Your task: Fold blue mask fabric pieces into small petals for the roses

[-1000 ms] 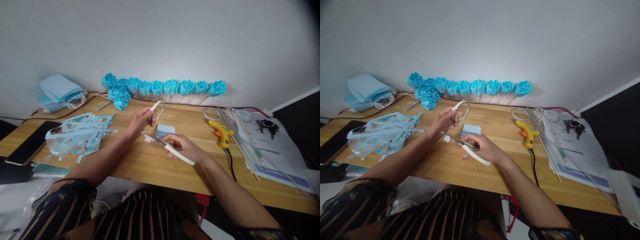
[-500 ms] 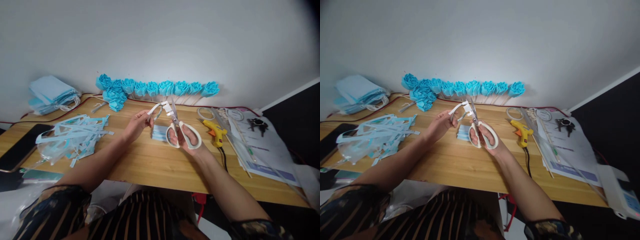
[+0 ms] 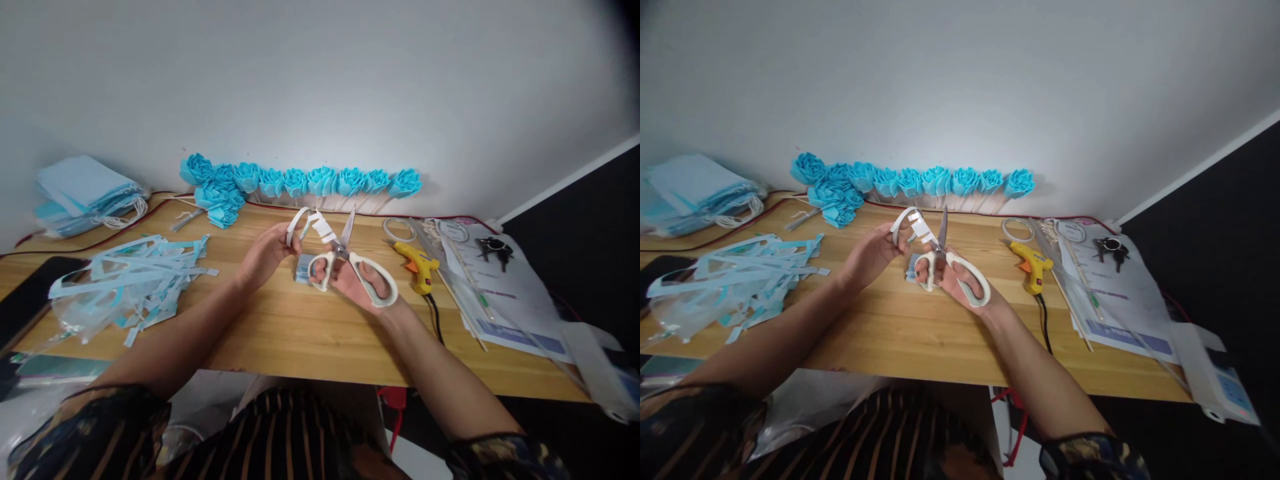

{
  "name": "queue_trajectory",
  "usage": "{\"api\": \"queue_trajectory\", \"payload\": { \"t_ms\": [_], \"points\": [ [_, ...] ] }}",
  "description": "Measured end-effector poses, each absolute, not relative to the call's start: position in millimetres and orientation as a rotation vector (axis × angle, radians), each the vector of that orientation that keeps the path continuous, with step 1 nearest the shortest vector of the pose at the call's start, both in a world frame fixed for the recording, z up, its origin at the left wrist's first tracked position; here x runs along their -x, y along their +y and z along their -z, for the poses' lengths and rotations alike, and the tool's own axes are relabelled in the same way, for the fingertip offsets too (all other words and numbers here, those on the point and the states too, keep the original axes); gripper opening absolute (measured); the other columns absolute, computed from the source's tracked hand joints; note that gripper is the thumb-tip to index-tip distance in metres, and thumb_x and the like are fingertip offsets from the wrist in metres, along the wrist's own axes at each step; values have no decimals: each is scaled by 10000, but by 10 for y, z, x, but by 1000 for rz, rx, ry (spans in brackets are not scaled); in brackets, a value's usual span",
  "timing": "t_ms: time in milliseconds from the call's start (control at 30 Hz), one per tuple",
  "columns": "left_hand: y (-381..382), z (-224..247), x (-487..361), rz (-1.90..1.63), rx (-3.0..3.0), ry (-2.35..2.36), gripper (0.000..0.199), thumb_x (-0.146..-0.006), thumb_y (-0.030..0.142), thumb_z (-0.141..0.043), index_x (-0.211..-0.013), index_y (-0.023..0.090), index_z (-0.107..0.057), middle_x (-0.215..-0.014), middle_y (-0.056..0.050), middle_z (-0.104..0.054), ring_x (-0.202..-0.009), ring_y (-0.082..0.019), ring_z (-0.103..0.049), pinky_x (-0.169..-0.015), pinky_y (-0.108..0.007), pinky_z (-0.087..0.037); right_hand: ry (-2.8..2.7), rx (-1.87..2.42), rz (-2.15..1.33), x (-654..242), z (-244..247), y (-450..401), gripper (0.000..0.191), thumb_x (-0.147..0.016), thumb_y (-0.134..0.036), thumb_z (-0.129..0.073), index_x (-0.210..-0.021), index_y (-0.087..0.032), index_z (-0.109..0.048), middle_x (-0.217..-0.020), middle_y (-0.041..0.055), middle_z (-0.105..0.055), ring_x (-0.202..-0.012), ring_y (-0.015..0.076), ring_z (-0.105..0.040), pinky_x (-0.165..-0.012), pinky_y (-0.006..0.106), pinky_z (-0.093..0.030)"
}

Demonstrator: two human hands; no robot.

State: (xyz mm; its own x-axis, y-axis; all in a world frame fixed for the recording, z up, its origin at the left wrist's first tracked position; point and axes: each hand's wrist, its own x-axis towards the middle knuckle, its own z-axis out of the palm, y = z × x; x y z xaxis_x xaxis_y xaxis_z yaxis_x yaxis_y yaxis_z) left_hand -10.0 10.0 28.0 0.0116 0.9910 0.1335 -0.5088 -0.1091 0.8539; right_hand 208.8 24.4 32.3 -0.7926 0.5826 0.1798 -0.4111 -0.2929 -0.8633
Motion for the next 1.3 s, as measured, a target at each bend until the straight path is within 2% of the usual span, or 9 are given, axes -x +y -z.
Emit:
{"api": "queue_trajectory", "payload": {
  "t_ms": [167, 333, 467, 567, 767, 900, 1000, 1167, 1300],
  "points": [
    [86, -309, 89, -1464, -894, 725, 312, -817, 354, -660, -1031, 127, -687, -728, -43, -676, -678, -153, -622, -669, -270, -500, -1364, 227, -2121, -2105, -324, 239, 608, -800, -640, -691, -1248, -264, -528, -1195, 104, -667, -1101, 250, -643, -1015, 462, -474],
    [93, -300, 101, -1449, -899, 705, 311, -844, 374, -639, -1037, 134, -686, -738, -44, -677, -683, -157, -625, -679, -278, -501, -1365, 210, -2139, -2108, -337, 234, 610, -820, -638, -668, -1272, -259, -510, -1238, 116, -666, -1137, 257, -648, -1036, 480, -473],
    [120, -275, 120, -1432, -908, 719, 383, -918, 470, -555, -1024, 127, -688, -723, -57, -670, -693, -168, -635, -697, -290, -505, -1350, 274, -2138, -2110, -371, 239, 645, -772, -662, -702, -1242, -260, -521, -1212, 115, -687, -1131, 266, -657, -1019, 487, -491],
    [130, -257, 125, -1434, -920, 713, 416, -904, 513, -575, -1010, 129, -693, -700, -50, -662, -674, -164, -625, -686, -286, -502, -1318, 333, -2141, -2115, -399, 248, 652, -757, -679, -699, -1225, -257, -535, -1170, 117, -710, -1108, 272, -667, -989, 497, -512],
    [117, -247, 118, -1462, -926, 692, 332, -855, 415, -644, -1018, 131, -695, -700, -30, -653, -671, -154, -617, -693, -282, -497, -1318, 410, -2110, -2116, -418, 271, 647, -757, -675, -675, -1218, -234, -568, -1089, 120, -737, -1039, 284, -694, -921, 504, -545],
    [90, -290, 108, -1447, -926, 662, 298, -805, 303, -651, -1041, 125, -692, -741, -40, -673, -696, -156, -622, -718, -283, -493, -1317, 438, -2108, -2126, -417, 290, 639, -765, -670, -661, -1224, -234, -580, -1015, 107, -744, -944, 273, -704, -856, 494, -562],
    [77, -323, 101, -1443, -912, 680, 302, -782, 242, -643, -1056, 125, -687, -754, -42, -676, -709, -157, -622, -730, -283, -490, -1300, 423, -2133, -2154, -418, 299, 590, -774, -643, -672, -1195, -235, -602, -950, 84, -743, -803, 228, -693, -763, 430, -576],
    [92, -355, 109, -1458, -885, 678, 343, -897, 394, -562, -1051, 120, -699, -738, -56, -663, -709, -170, -617, -721, -295, -495, -1395, 431, -2207, -2215, -403, 295, 555, -784, -629, -684, -1136, -200, -662, -830, 64, -718, -590, 155, -599, -502, 279, -496],
    [108, -376, 121, -1453, -831, 681, 476, -961, 541, -479, -1021, 135, -720, -731, -57, -655, -710, -175, -616, -708, -296, -498, -1472, 383, -2204, -2239, -360, 289, 490, -830, -582, -666, -1112, -183, -686, -793, 63, -705, -543, 136, -570, -451, 248, -458]
  ]
}}
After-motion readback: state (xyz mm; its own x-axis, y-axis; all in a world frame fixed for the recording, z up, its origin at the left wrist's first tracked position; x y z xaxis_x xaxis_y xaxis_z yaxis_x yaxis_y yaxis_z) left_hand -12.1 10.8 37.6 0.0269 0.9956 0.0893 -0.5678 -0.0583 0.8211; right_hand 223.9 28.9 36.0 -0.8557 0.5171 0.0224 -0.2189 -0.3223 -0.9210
